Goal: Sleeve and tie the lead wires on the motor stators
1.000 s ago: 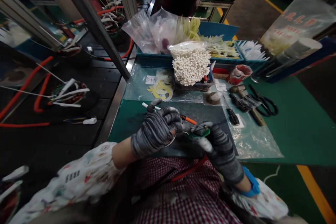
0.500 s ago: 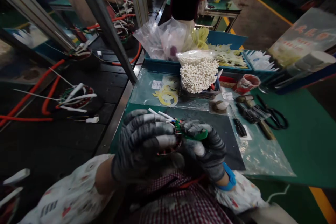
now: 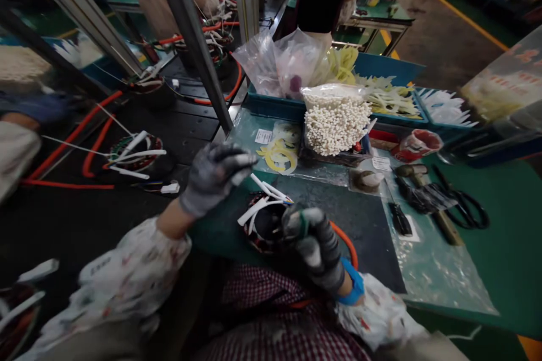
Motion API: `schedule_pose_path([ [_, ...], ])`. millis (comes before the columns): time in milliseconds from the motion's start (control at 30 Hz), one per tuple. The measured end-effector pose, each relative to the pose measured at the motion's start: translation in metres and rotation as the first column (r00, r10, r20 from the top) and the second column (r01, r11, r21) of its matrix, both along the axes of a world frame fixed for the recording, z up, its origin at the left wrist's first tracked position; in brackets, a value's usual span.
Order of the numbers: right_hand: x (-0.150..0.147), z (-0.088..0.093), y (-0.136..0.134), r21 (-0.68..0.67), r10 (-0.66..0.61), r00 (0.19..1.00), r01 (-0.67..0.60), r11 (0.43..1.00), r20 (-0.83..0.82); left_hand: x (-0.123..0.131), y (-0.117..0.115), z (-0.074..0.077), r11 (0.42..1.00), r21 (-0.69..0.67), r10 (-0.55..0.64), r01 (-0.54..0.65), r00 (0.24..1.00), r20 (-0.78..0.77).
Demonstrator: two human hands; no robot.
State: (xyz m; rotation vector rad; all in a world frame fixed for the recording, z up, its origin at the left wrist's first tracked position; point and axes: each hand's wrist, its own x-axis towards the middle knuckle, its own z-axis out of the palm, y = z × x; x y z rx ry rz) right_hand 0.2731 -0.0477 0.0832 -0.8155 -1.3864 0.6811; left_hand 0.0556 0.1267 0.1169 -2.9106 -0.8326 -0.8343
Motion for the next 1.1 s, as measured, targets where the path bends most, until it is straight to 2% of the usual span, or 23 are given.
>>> schedule_pose_path([
  [67,0.004,0.003,0.000,0.080,0.132,0.980,-0.145,0.986,0.148,0.016,0.036,-0.013,0.994,-0.108,0.014,-0.033,0.985,-0.173],
  [167,0.012,0.002,0.002,0.127,0.104,0.954,-0.144,0.981,0.283,0.051,0.066,-0.030,0.979,-0.200,-0.038,-0.036,0.934,-0.356],
  [267,0.014,-0.001,0.003,0.149,0.081,0.943,-0.136,0.979,0.323,0.080,0.070,-0.036,0.967,-0.241,-0.045,-0.080,0.880,-0.472],
  [367,0.010,0.004,0.003,0.163,0.063,0.935,-0.127,0.978,0.350,0.092,0.065,-0.032,0.960,-0.253,-0.036,-0.124,0.837,-0.546],
  [533,0.007,0.012,0.002,0.179,0.057,0.943,-0.121,0.976,0.328,0.091,0.059,-0.024,0.947,-0.258,-0.008,-0.191,0.789,-0.614],
  [700,0.008,0.003,0.001,0.196,0.053,0.941,-0.124,0.973,0.334,0.081,0.056,-0.027,0.936,-0.228,0.075,-0.269,0.783,-0.617],
  [833,0.009,-0.001,-0.001,0.190,0.040,0.937,-0.112,0.975,0.348,0.078,0.062,-0.032,0.932,-0.239,0.073,-0.273,0.786,-0.613],
  [933,0.010,-0.005,-0.006,0.202,-0.021,0.930,-0.058,0.978,0.368,0.079,0.066,-0.033,0.933,-0.242,0.066,-0.266,0.788,-0.612],
  [1100,0.014,-0.017,-0.021,0.216,-0.123,0.950,0.060,0.974,0.288,0.076,0.065,-0.030,0.936,-0.236,0.072,-0.260,0.800,-0.596],
])
